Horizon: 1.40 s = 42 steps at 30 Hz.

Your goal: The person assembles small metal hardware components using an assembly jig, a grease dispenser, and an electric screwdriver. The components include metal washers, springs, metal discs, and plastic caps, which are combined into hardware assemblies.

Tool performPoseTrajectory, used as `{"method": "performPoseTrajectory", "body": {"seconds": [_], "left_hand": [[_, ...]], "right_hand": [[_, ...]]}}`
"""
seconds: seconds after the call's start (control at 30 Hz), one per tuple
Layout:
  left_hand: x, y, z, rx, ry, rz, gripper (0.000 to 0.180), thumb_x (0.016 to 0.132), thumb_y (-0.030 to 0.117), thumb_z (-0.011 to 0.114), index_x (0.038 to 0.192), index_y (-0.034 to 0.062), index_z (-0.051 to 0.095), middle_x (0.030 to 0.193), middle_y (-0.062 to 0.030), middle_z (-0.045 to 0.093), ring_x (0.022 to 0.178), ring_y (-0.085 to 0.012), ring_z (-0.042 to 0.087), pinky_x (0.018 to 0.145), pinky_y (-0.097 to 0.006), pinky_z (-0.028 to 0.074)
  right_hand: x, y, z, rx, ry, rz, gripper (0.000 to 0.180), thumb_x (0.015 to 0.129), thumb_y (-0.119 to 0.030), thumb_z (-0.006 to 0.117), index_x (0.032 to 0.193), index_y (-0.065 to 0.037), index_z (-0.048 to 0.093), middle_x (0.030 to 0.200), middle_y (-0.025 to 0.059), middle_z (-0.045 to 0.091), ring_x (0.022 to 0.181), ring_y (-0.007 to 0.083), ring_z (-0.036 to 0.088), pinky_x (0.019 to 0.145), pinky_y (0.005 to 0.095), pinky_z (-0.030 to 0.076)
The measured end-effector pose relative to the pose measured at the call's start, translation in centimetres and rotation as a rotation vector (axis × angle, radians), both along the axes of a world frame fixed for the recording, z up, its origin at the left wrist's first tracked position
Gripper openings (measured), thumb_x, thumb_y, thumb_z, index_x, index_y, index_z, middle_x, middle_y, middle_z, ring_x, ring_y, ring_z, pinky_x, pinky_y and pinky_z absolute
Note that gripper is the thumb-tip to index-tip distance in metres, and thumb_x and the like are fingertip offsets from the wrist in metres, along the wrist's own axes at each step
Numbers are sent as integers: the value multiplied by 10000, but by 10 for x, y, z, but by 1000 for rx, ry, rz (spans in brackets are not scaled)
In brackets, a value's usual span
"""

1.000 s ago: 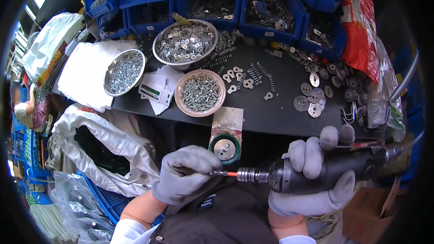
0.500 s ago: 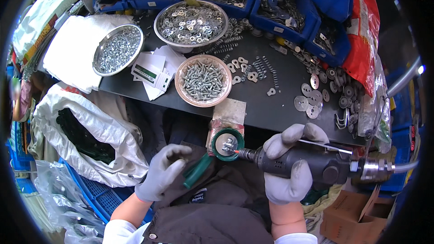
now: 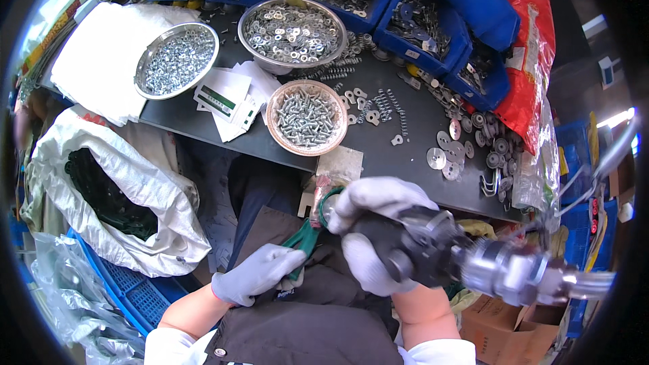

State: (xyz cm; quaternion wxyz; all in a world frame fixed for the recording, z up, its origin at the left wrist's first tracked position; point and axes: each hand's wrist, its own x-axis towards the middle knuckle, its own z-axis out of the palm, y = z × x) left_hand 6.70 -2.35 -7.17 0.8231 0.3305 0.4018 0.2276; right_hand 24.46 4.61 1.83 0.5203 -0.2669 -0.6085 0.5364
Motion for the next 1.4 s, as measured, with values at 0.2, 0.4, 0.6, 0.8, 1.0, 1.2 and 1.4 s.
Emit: {"method": "performPoseTrajectory", "body": {"seconds": [0.2,0.4,0.6,0.8,1.0,1.2,1.4], "left_hand": [[14,-10,12,-26,51,91,427,1003,351,441,760,37,600,661,0,545,576,-65,493,555,-211,405],[18,-14,8,-148,67,104,413,988,361,471,816,29,648,725,-22,605,633,-81,546,599,-226,439],[-6,24,16,504,472,168,315,934,323,578,909,22,668,823,-79,646,745,-174,620,679,-300,484],[-23,169,49,1425,1146,602,205,817,200,668,951,46,667,904,-136,634,832,-316,620,752,-411,483],[-30,287,44,1241,1383,353,209,785,229,653,836,33,708,798,-148,684,771,-281,671,721,-401,514],[-58,284,26,1482,1437,490,130,831,169,633,863,45,607,864,-153,643,825,-335,620,717,-433,483],[-40,286,30,1604,1444,579,204,850,163,614,1034,78,633,961,-159,668,880,-327,640,760,-424,489]], "right_hand": [[-7,3,8,111,-242,-129,506,796,68,625,1273,31,458,1117,134,617,875,131,625,792,279,520],[25,-13,47,120,196,-252,563,854,-177,654,1346,-37,420,1109,178,608,778,177,605,687,351,520],[133,-24,-31,10,-204,-795,453,814,-50,538,1252,54,492,998,145,624,761,171,619,794,311,483],[279,-17,-146,-143,-232,-1217,442,881,3,625,1310,13,518,1185,71,602,1036,153,581,912,292,471],[298,-15,-127,-98,-490,-1464,521,897,-69,610,1378,32,440,1346,126,521,1206,230,504,1050,350,368],[221,19,-66,521,-980,-1483,453,863,-53,585,1304,0,497,1292,175,524,1222,345,480,1043,427,371],[281,137,-101,385,-1072,-1322,504,835,-166,641,1300,-25,509,1269,262,514,1197,400,487,1034,453,380]]}}
